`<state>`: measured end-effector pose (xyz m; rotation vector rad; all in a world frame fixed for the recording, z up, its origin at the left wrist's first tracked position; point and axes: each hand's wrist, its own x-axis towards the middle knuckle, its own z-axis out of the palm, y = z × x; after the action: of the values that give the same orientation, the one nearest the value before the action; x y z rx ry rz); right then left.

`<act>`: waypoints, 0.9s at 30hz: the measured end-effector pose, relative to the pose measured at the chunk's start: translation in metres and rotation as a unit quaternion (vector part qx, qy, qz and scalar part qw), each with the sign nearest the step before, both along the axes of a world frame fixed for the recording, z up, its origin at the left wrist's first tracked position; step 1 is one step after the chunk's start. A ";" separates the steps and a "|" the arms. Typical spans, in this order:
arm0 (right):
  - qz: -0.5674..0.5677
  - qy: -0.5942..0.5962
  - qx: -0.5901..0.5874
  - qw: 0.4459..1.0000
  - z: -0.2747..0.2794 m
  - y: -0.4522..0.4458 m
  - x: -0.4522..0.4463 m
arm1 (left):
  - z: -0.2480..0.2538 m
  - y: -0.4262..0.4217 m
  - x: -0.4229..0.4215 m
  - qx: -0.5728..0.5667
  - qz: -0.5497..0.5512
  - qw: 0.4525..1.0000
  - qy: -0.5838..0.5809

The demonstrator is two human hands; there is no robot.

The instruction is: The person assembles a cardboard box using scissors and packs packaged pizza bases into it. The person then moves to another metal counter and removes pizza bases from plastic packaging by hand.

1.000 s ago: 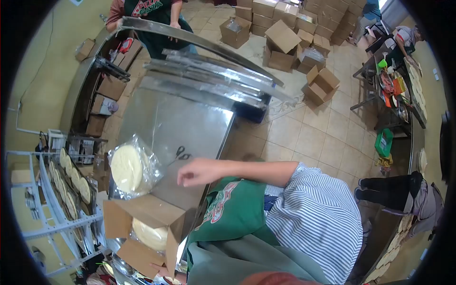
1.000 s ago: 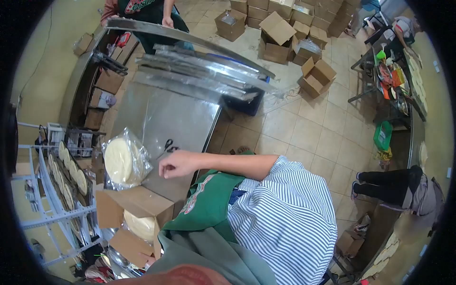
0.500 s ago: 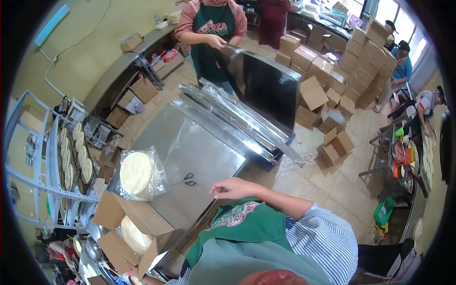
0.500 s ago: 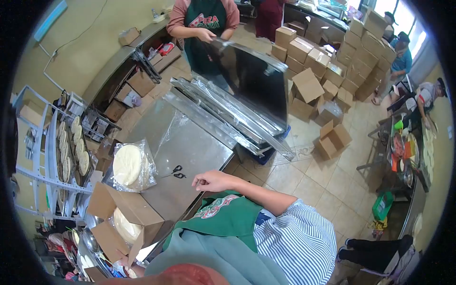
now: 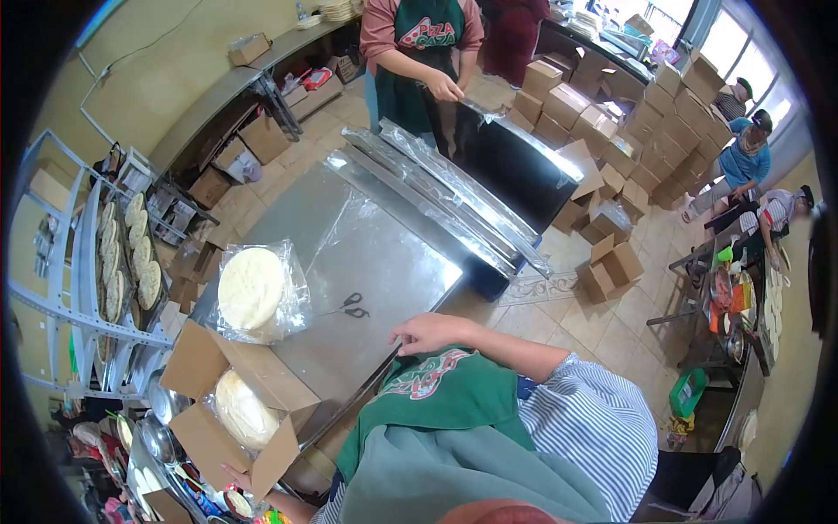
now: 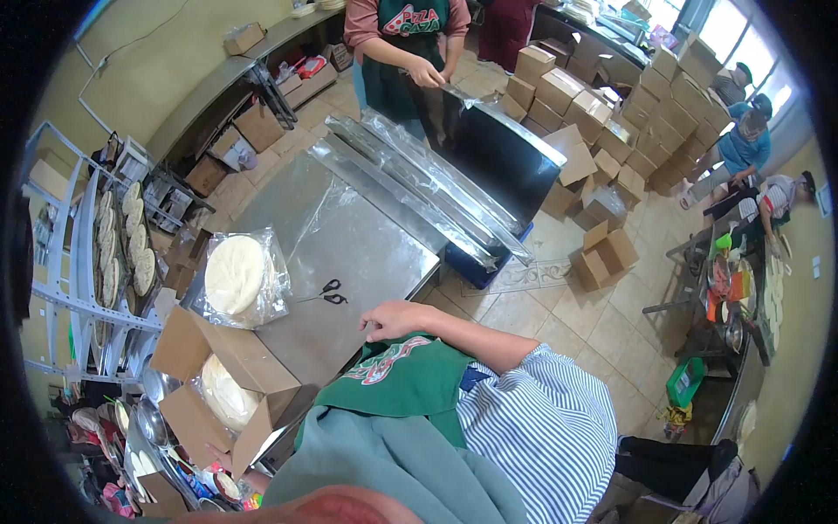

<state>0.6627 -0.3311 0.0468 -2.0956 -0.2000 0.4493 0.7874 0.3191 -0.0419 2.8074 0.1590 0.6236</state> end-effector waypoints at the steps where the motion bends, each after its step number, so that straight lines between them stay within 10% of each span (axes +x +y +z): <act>1: 0.006 0.004 -0.003 1.000 -0.001 0.003 0.003 | -0.001 0.002 -0.001 0.003 0.005 1.000 0.005; 27: 0.056 -0.125 0.113 0.984 0.041 0.083 0.110 | 0.007 -0.027 -0.024 -0.125 -0.022 0.992 -0.022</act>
<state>0.7725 -0.2477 0.0882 -1.9175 -0.4954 0.2170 0.7629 0.2921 -0.0348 2.5476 0.1539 0.6104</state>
